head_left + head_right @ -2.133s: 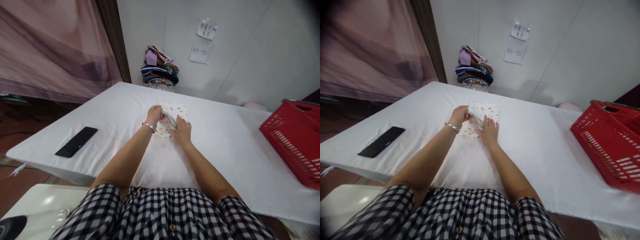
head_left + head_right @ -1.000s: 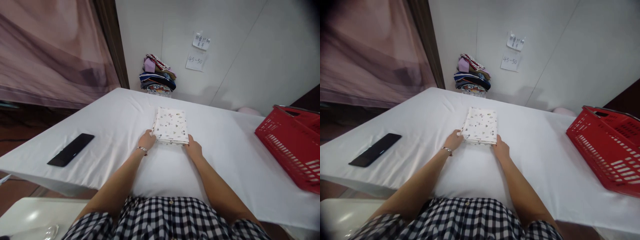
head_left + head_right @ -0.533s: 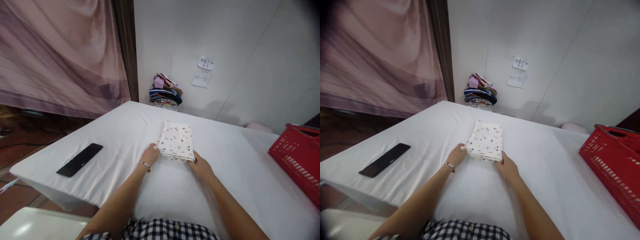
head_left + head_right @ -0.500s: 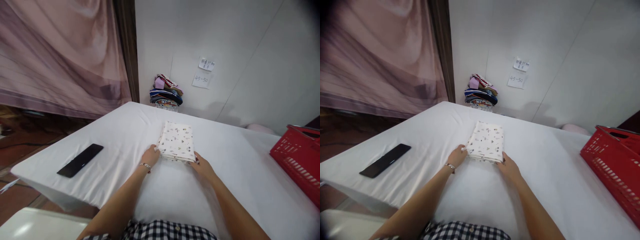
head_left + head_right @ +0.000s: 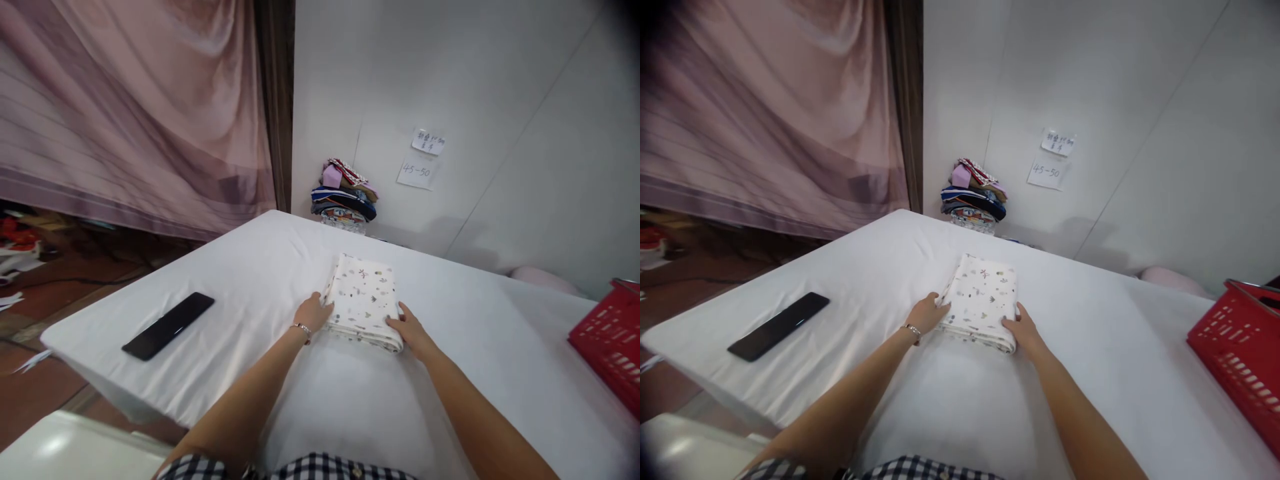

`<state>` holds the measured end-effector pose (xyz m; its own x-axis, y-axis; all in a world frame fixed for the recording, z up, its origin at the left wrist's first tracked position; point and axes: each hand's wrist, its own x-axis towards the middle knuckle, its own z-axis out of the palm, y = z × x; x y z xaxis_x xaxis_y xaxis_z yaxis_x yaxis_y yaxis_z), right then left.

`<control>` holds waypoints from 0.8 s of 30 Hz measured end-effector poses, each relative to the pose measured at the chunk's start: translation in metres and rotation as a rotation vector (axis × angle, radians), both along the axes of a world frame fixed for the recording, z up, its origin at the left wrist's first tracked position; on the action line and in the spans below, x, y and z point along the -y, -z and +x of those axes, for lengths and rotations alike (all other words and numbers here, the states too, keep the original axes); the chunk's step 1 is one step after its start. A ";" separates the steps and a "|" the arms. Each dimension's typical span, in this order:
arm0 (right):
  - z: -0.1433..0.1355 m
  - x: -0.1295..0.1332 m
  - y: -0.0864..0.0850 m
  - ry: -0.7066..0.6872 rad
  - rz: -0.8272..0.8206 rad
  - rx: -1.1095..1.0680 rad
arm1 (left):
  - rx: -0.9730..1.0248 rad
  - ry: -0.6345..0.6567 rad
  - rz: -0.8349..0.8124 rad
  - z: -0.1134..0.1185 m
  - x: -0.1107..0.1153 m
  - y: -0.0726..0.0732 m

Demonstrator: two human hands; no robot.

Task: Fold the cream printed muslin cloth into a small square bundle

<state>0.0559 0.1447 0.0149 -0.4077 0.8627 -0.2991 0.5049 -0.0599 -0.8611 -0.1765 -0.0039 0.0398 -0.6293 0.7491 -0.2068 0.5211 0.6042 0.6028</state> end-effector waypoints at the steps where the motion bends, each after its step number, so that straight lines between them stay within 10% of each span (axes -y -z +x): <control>1: 0.005 -0.005 -0.001 -0.013 -0.009 -0.020 | 0.041 0.003 0.014 0.004 0.000 0.002; 11: 0.095 -0.113 -0.033 -0.064 0.127 0.104 | 0.313 0.497 0.069 0.121 0.013 0.017; 19: 0.093 -0.120 -0.020 -0.224 0.235 0.467 | -0.300 0.461 0.508 0.039 -0.065 -0.006; 24: 0.088 -0.125 -0.010 -0.336 0.304 0.541 | -0.220 0.250 0.260 0.000 -0.111 0.006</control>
<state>0.1439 0.2697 0.0250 -0.5286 0.7937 -0.3010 0.8160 0.3774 -0.4380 -0.1769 0.1072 0.0333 -0.4292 0.8941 0.1281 0.7657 0.2850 0.5766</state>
